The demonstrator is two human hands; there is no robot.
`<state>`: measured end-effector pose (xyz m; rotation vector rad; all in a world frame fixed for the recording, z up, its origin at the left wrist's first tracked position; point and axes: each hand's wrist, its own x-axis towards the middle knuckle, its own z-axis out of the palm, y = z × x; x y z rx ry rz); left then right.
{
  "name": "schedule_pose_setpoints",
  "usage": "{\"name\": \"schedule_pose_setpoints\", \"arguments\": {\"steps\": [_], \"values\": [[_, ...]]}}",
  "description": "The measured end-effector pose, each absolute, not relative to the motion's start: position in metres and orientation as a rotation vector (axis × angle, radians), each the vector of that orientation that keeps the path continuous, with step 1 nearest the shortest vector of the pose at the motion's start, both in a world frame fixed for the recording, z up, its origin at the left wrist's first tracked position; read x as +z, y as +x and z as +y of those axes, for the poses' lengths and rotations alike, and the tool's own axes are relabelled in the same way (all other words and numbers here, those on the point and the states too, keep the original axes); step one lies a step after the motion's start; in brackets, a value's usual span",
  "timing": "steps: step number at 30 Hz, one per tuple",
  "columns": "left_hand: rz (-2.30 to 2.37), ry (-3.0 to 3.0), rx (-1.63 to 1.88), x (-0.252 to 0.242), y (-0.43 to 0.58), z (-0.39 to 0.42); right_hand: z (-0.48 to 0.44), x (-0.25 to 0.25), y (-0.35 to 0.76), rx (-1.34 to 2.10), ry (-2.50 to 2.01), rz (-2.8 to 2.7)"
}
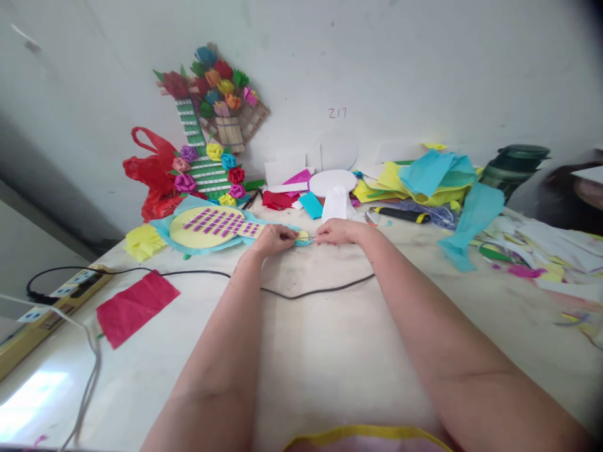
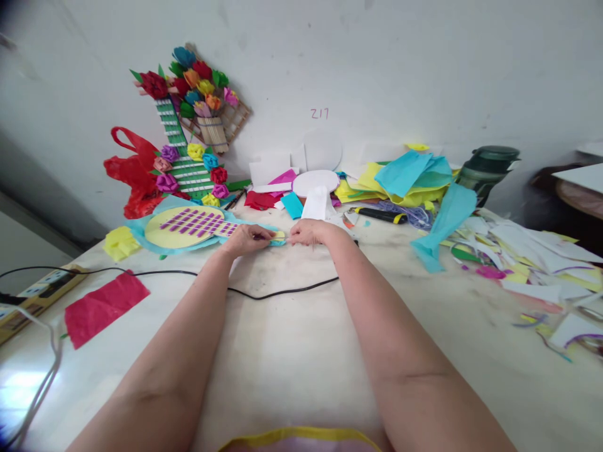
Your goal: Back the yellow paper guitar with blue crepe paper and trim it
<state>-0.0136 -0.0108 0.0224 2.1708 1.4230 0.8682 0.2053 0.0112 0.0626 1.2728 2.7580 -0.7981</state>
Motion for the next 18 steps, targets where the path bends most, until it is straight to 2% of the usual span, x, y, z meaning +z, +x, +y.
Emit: {"name": "schedule_pose_setpoints", "arguments": {"steps": [18], "values": [[1.436, 2.135, 0.893, 0.023, -0.011, -0.012, 0.01, 0.059, 0.192, -0.458, 1.403, 2.662]]}}
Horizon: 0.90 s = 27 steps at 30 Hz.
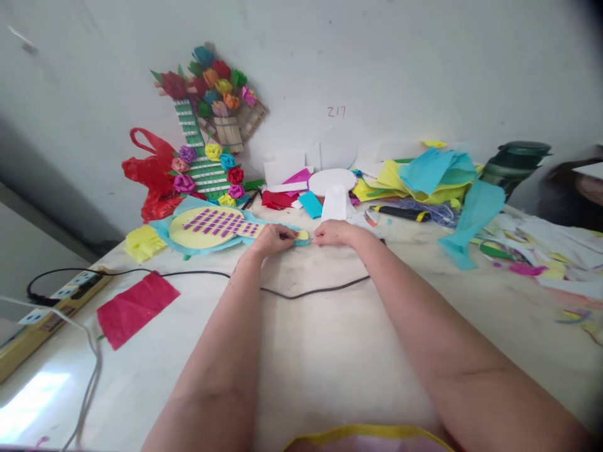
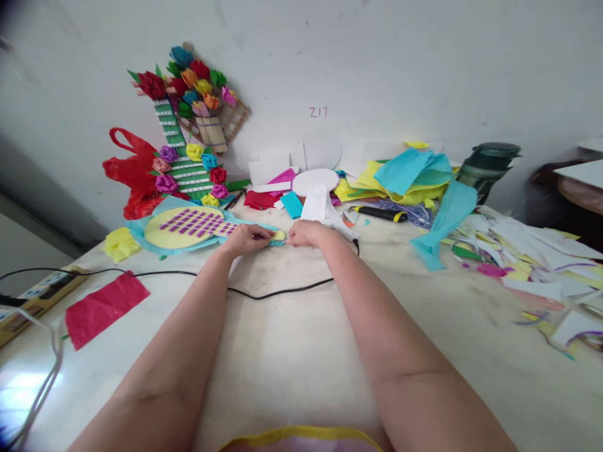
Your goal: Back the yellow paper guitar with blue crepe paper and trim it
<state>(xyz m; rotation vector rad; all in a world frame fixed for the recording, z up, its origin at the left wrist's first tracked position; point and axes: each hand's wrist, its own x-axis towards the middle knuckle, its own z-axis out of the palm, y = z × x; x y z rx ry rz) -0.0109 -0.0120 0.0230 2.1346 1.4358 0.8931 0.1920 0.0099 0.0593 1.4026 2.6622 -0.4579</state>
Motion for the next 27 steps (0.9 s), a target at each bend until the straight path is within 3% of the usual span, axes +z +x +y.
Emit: {"name": "schedule_pose_setpoints", "arguments": {"steps": [15, 27], "values": [[1.448, 2.174, 0.85, 0.027, -0.01, -0.015, -0.014, 0.08, 0.174, -0.242, 1.503, 2.504], [1.451, 2.177, 0.853, 0.027, -0.01, -0.015, -0.008, 0.067, 0.172, -0.31, 1.603, 2.479]]}}
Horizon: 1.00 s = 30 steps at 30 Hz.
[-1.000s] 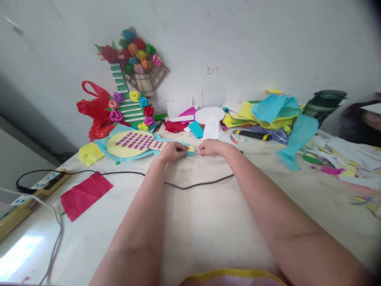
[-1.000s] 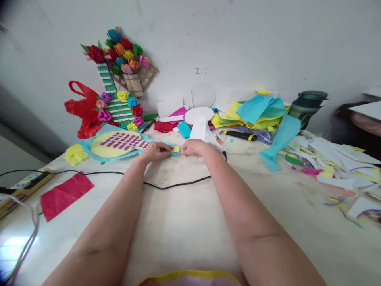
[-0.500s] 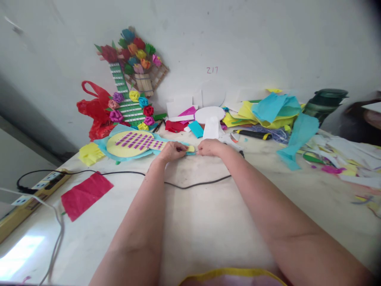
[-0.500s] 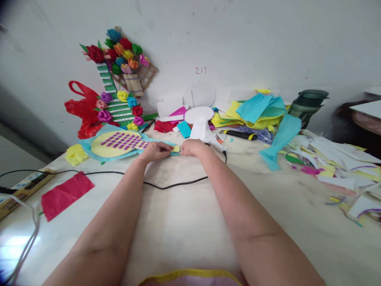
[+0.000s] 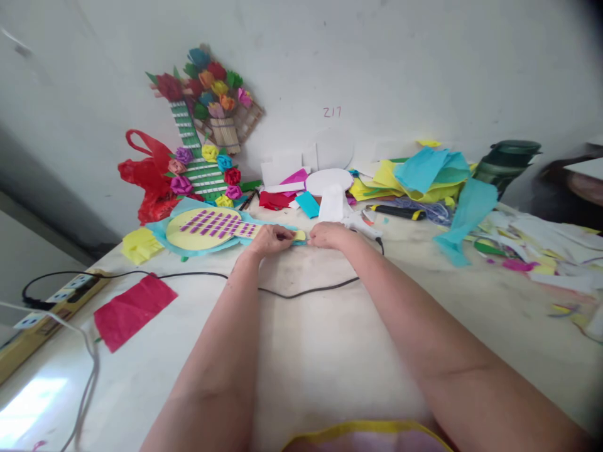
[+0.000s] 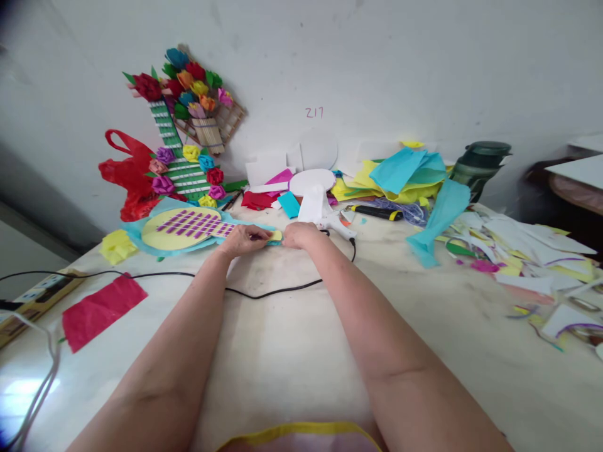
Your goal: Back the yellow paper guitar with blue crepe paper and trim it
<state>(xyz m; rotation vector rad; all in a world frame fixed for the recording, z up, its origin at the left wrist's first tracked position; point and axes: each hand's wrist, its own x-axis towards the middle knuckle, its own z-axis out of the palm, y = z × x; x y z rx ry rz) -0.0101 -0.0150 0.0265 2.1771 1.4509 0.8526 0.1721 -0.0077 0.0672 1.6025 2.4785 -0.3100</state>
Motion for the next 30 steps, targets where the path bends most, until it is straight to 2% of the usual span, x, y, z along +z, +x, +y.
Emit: {"name": "schedule_pose_setpoints", "arguments": {"steps": [10, 18, 30], "values": [[1.489, 2.183, 0.893, 0.024, -0.01, -0.014, -0.01, 0.069, 0.175, -0.37, 1.569, 2.488], [1.468, 2.151, 0.913, 0.021, -0.011, -0.012, -0.008, 0.064, 0.188, -0.741, 1.533, 2.551], [1.43, 2.129, 0.921, 0.021, -0.012, -0.011, -0.01, 0.068, 0.174, -0.434, 1.527, 2.539]]}}
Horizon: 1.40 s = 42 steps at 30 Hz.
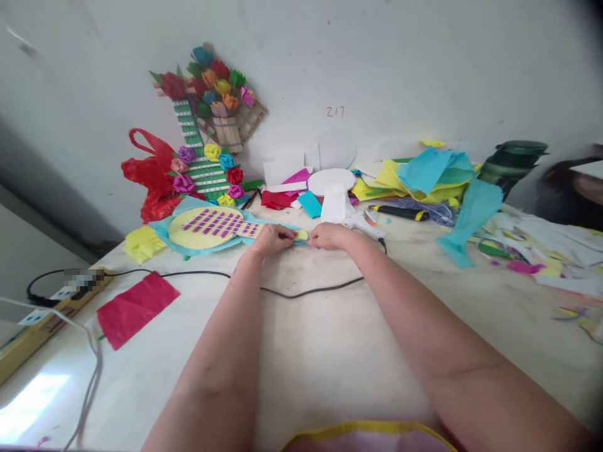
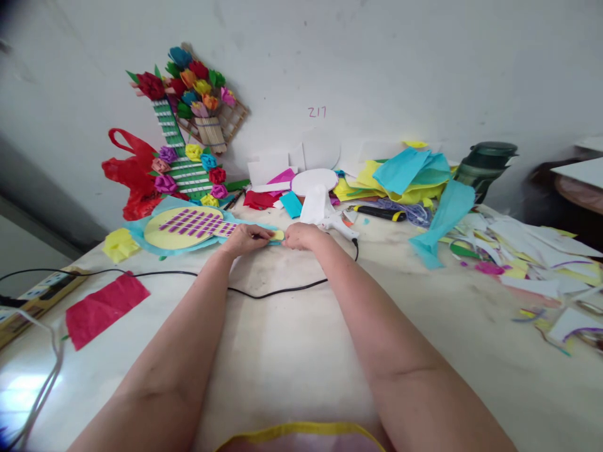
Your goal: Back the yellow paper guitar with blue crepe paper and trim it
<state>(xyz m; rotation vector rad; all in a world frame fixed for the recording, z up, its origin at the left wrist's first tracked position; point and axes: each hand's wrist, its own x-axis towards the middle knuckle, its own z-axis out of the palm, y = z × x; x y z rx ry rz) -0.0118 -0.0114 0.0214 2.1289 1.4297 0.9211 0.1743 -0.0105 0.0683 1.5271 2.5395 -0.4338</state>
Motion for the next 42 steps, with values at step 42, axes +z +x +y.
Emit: {"name": "schedule_pose_setpoints", "arguments": {"steps": [42], "values": [[1.336, 2.172, 0.851, 0.022, -0.018, -0.009, -0.01, 0.064, 0.177, -0.42, 1.466, 2.624]]}}
